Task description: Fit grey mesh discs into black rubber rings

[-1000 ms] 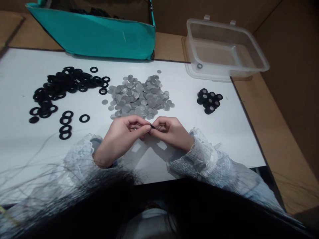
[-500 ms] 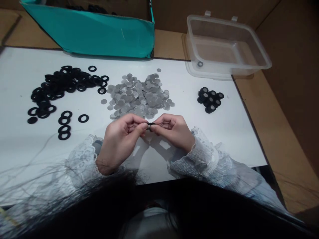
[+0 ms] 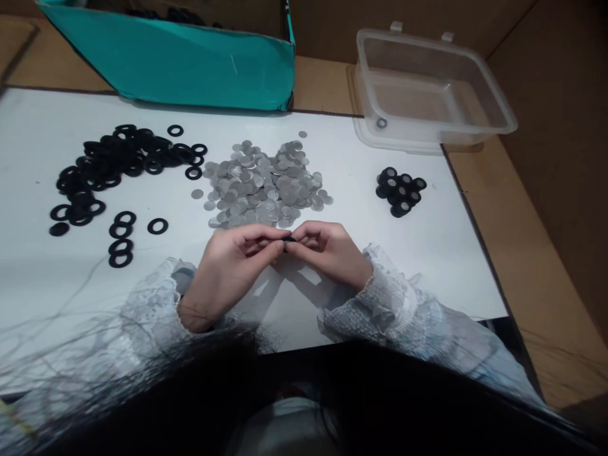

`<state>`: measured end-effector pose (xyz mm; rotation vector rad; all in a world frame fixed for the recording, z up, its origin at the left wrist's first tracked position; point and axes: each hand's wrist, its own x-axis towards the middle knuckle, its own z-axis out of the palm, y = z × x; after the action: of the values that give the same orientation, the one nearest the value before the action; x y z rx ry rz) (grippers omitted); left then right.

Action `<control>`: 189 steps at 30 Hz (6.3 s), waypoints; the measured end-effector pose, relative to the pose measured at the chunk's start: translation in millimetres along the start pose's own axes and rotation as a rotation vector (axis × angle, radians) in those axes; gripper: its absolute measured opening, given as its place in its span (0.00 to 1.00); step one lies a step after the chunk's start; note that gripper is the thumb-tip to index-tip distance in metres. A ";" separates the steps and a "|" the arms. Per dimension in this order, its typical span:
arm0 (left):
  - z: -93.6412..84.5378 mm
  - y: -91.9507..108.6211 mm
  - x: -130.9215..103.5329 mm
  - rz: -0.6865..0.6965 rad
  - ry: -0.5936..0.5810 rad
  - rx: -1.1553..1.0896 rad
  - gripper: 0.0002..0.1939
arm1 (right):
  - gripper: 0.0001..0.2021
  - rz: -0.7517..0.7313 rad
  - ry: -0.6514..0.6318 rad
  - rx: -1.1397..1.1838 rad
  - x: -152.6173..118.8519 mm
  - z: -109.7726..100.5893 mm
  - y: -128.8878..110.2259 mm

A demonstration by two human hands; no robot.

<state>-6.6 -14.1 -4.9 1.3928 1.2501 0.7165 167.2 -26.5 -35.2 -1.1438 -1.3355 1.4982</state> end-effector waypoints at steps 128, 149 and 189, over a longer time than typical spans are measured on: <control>6.6 -2.1 4.2 -0.015 0.010 -0.043 0.12 | 0.10 -0.235 0.210 -0.019 -3.8 11.9 3.1; 2.1 8.0 21.6 -0.079 -0.274 0.034 0.10 | 0.11 -0.131 0.006 -0.072 5.2 -0.8 6.1; -8.0 6.3 18.3 -0.128 -0.528 -0.045 0.12 | 0.16 -0.333 -0.219 -0.488 8.8 -25.8 -13.0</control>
<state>-7.3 6.4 -0.9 1.3369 0.8866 0.2567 189.7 -9.8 -24.0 -0.9937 -2.0091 1.1059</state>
